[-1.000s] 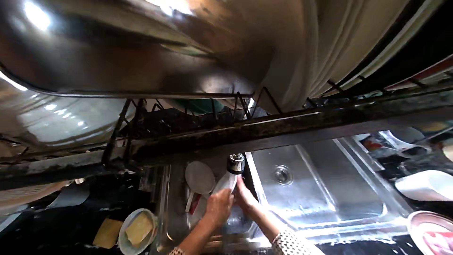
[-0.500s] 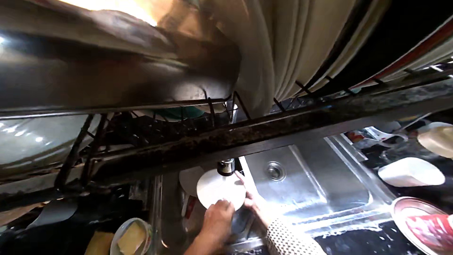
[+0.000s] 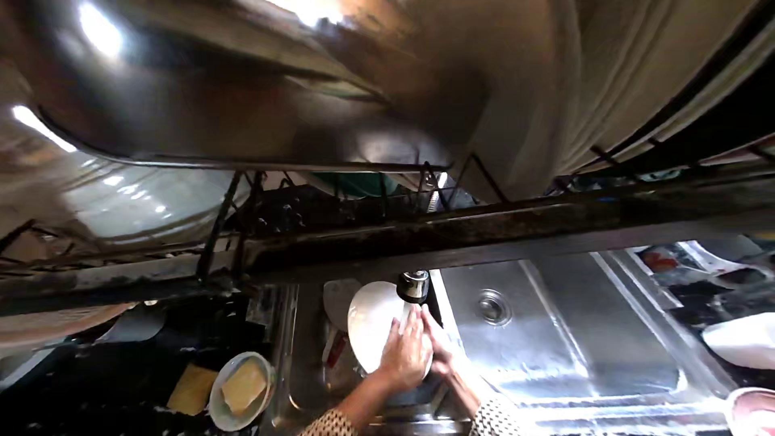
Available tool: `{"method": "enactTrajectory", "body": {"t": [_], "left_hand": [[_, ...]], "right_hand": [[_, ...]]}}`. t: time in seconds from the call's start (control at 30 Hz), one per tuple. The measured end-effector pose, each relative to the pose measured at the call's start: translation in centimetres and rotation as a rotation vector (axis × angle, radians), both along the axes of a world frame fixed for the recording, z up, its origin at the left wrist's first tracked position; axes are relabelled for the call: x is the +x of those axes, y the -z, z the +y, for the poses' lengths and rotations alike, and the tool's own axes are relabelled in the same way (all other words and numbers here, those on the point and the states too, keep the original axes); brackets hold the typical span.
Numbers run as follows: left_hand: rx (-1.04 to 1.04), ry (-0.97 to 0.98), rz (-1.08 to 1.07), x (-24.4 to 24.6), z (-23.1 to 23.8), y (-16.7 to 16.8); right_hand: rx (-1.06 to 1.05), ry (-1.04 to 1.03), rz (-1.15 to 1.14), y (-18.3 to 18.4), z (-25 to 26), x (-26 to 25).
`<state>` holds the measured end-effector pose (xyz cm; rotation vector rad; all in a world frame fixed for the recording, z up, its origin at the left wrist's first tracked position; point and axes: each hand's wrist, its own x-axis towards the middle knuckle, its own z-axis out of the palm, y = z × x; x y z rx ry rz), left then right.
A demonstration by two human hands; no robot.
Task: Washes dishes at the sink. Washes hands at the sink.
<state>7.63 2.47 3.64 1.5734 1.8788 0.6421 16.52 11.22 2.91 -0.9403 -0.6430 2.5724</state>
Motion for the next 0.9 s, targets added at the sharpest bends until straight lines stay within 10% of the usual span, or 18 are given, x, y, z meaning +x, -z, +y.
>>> {"method": "enactTrajectory", "body": {"t": [0.27,0.43,0.53,0.67,0.77,0.9], "left_hand": [[-0.214,-0.273,0.414,-7.0,-0.5,1.4],[0.186,-0.076,0.069,-1.8,0.1,1.0],[-0.086,0.033,0.033,0.6,-1.6,-2.0],[-0.358,-0.247,0.002,-1.5,-1.1,-5.1],[-0.188,-0.513,-0.324,-3.3,-1.0,-6.4],[-0.083,-0.507,-0.462,-4.6,-1.6,-7.6]], "right_hand": [[-0.01,-0.058,0.045,0.7,-1.1,0.0],[0.191,-0.048,-0.047,-0.1,0.1,-1.0],[0.124,0.042,-0.274,-1.5,1.2,-1.5],[0.354,-0.119,-0.411,-4.1,-1.6,-2.6],[0.879,-0.115,-0.283,-4.4,-4.8,-4.4],[0.944,-0.079,-0.511,-1.1,-2.6,-5.6]]}}
